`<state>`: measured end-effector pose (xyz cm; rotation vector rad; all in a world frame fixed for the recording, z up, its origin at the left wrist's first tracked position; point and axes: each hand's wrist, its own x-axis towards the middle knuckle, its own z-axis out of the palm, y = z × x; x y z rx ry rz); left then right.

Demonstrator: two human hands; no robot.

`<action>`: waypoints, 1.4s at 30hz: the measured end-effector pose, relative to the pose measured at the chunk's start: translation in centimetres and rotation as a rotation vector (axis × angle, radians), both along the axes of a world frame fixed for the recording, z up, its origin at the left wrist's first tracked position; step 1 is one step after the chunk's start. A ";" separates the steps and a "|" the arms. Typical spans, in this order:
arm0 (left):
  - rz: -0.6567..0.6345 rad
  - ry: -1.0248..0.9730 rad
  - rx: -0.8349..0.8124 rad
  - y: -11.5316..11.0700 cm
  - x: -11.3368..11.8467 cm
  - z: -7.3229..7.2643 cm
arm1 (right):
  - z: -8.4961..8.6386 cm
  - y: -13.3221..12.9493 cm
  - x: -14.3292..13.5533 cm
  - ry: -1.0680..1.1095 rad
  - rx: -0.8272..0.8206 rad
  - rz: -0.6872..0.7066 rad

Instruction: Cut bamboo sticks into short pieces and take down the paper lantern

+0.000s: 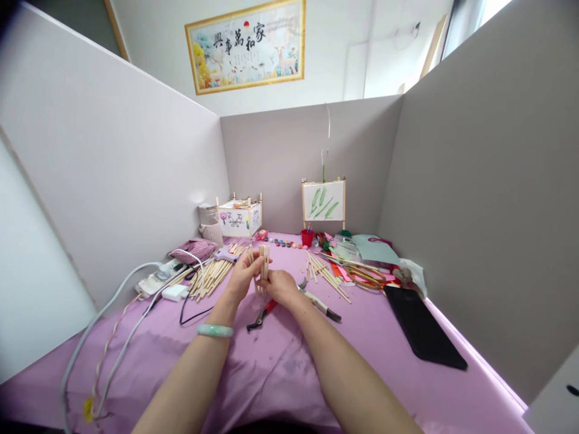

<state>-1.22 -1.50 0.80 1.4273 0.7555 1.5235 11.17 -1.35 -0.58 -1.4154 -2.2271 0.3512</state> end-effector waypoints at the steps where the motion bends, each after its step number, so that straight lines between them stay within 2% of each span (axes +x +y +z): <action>1: 0.000 0.001 -0.001 0.1 0.0 -0.1 | 0.0 0.0 0.0 -0.002 -0.001 -0.003; 9: 0.082 0.010 -0.017 0.6 0.0 -0.4 | 0.0 0.0 0.0 -0.009 -0.003 -0.010; 22: 0.096 -0.007 -0.053 1.2 -0.5 -0.9 | 0.0 -0.2 0.1 -0.043 0.003 -0.014; 33: 0.032 -0.016 -0.060 1.1 -0.6 -0.7 | -0.2 -0.1 0.3 -0.042 0.013 -0.001; 42: 0.040 0.002 -0.053 1.2 -0.6 -0.8 | -0.2 -0.1 0.3 -0.044 0.041 0.004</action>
